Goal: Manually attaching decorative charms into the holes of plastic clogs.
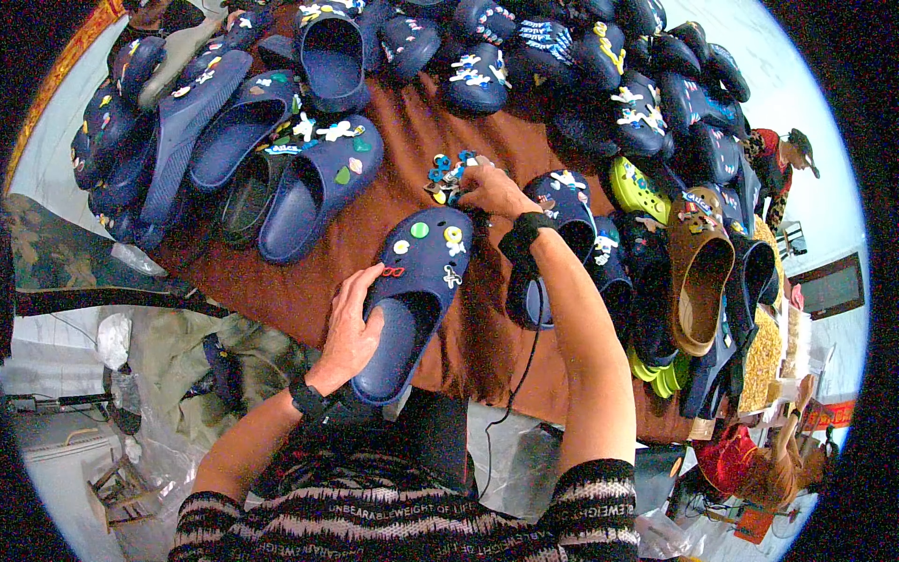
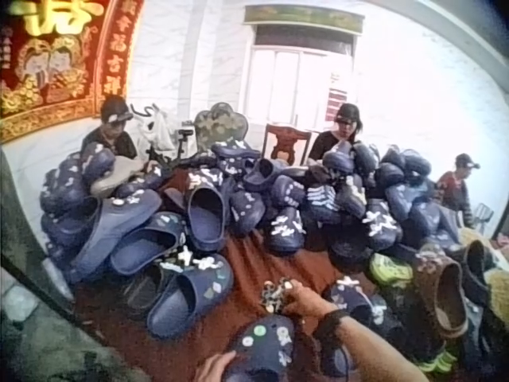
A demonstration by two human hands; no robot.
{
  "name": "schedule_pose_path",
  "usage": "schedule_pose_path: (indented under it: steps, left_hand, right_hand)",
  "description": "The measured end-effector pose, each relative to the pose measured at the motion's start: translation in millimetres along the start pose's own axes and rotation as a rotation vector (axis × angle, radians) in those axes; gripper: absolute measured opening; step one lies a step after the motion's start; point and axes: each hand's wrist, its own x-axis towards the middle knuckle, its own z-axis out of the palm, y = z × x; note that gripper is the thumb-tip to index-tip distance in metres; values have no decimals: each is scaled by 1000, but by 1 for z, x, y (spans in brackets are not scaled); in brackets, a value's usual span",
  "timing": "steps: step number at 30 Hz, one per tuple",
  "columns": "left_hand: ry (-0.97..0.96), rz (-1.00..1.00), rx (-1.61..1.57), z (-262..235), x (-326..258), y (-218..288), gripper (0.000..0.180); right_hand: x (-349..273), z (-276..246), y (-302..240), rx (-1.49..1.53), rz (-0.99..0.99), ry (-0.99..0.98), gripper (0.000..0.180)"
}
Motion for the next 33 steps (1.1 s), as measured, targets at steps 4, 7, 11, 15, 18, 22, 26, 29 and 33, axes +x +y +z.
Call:
schedule_pose_path:
  steps: [4,7,11,15,18,22,26,29,33]
  left_hand:
    - [13,1,-2,0,-1,-1,62]
    - [8,0,-11,1,0,-1,62]
    - [11,11,-16,-1,-1,-3,62]
    - [19,17,-12,2,0,-3,61]
    - [17,11,-8,0,0,-1,61]
    - [10,8,-17,1,0,-2,61]
    - [12,5,-7,-1,-1,-1,60]
    - [8,10,-7,0,-1,-1,60]
    - [-1,4,-3,0,-1,-2,60]
  right_hand:
    - [1,-1,8,85,-66,120,21]
    - [-2,-11,8,388,38,159,15]
    - [-12,-20,-20,672,103,74,14]
    - [-20,-32,-39,663,63,-180,18]
    - [-22,-32,-60,495,-13,-267,14]
    - [-22,-28,-66,319,-50,-384,15]
    - [-12,-31,-78,59,-89,-435,18]
    - [1,-24,-68,-7,-47,-463,19]
    - [6,-28,-81,-130,11,-490,21]
